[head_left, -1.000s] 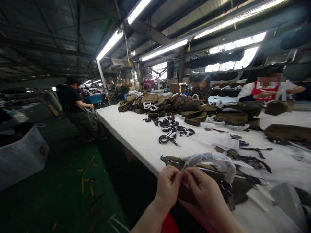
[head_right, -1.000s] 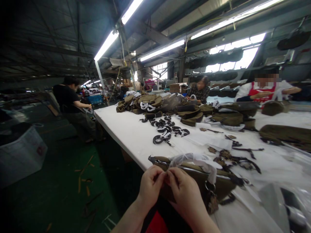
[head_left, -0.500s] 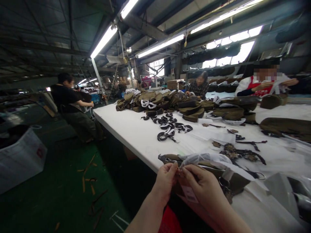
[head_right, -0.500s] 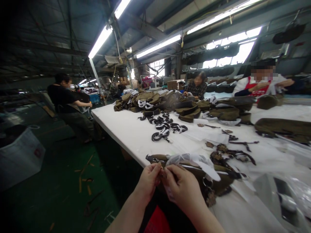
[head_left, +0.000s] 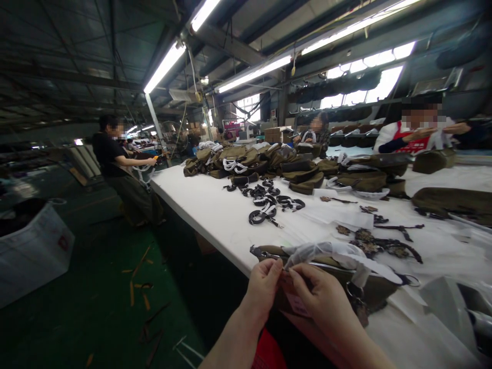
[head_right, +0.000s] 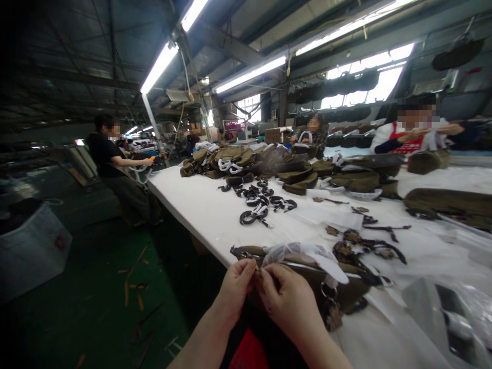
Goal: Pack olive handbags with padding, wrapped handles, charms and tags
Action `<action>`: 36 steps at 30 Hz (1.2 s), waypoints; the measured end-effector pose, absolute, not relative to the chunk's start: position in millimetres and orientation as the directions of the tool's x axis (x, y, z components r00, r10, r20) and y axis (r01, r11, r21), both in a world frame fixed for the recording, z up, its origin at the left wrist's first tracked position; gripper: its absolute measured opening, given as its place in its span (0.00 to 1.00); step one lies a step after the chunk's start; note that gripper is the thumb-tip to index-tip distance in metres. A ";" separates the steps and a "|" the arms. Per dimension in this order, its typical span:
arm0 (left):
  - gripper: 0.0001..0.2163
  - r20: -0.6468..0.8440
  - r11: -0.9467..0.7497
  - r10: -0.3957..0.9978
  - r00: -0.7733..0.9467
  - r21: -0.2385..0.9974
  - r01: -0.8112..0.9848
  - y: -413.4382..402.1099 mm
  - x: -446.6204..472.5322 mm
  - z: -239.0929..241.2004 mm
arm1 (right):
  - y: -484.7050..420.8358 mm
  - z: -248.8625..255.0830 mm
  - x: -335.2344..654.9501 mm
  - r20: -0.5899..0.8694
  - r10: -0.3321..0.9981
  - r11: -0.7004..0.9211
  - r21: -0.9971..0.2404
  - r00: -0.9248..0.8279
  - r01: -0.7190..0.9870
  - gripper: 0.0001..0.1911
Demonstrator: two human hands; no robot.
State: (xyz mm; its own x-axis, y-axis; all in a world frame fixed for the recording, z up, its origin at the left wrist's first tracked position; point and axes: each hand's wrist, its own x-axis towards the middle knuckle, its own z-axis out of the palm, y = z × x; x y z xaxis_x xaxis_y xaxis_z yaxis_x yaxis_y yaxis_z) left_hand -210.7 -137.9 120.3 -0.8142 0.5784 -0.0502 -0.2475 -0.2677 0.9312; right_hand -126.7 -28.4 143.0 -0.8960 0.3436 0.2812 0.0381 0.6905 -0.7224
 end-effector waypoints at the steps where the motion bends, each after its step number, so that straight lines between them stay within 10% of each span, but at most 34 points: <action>1: 0.23 -0.043 -0.260 0.574 -0.818 0.937 -0.232 -137.5 -210.9 119.6 | -27.8 141.9 -127.0 0.280 0.344 0.692 -0.720 -0.896 0.041 0.17; 15: 0.18 0.359 0.026 0.501 -0.788 0.903 0.428 -136.8 -210.7 103.6 | -26.6 134.9 -128.4 0.275 0.345 0.646 -0.763 -0.898 0.014 0.15; 36: 0.15 0.477 0.032 0.365 -0.800 0.852 0.523 -123.3 -206.8 95.0 | -31.2 107.9 -135.4 0.195 0.511 0.212 -0.972 -0.837 -0.097 0.17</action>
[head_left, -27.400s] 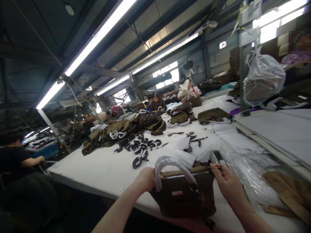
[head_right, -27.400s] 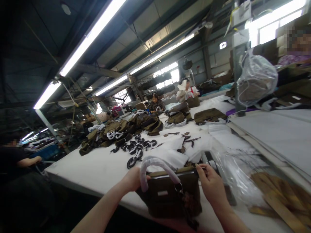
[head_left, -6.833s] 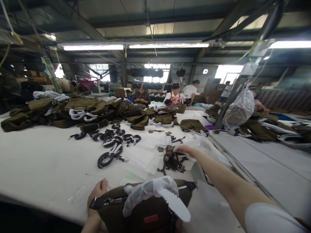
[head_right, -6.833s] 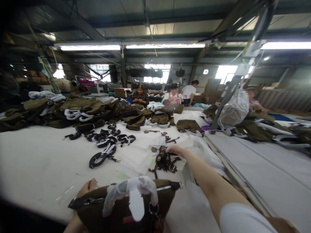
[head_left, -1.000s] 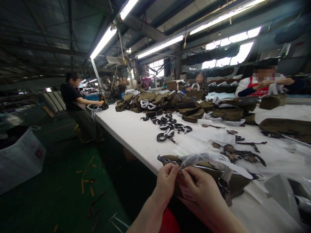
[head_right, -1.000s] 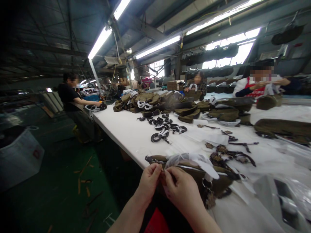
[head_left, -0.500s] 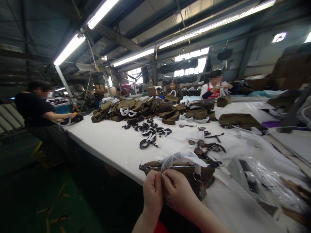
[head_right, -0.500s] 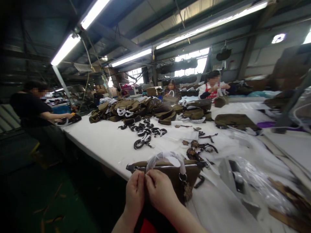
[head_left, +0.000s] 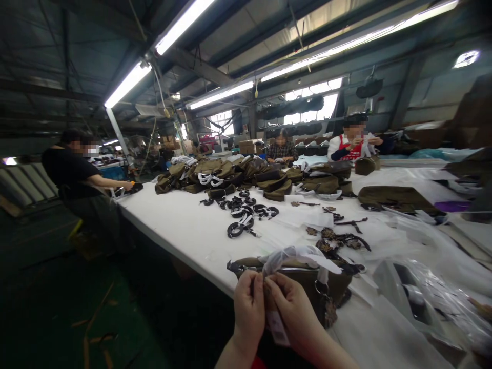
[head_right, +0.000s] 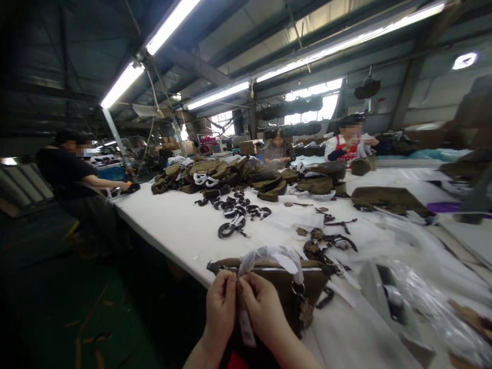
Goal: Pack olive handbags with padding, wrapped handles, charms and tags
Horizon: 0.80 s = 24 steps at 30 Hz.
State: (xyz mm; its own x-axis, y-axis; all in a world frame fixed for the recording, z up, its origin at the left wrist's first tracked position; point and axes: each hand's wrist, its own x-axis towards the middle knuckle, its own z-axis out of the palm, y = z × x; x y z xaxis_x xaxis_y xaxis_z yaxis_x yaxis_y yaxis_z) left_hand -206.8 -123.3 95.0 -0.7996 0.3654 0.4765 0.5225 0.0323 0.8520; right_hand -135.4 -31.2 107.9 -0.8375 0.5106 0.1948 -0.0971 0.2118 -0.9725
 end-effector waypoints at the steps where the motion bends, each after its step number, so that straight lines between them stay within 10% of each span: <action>1: 0.15 0.495 0.055 0.352 -0.795 0.836 0.545 -123.9 -206.5 95.1 | -31.6 107.3 -135.8 0.194 0.515 0.220 -0.971 -0.835 -0.090 0.17; 15: 0.15 0.579 0.158 0.386 -0.718 0.726 0.670 -122.4 -206.0 97.2 | -33.5 112.4 -131.4 0.271 0.560 0.330 -0.940 -0.783 -0.089 0.16; 24: 0.22 0.288 -0.068 0.553 -0.782 0.951 0.302 -140.4 -201.5 104.1 | -30.3 115.6 -130.9 0.215 0.569 0.269 -0.961 -0.794 -0.068 0.18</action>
State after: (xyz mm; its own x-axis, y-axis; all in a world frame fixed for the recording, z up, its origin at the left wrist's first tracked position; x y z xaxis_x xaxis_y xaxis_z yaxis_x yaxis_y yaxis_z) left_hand -201.5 -140.4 104.1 -0.7815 0.5534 0.2880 0.3025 -0.0677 0.9507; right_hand -130.9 -30.3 115.6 -0.7937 0.5689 0.2152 -0.0679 0.2688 -0.9608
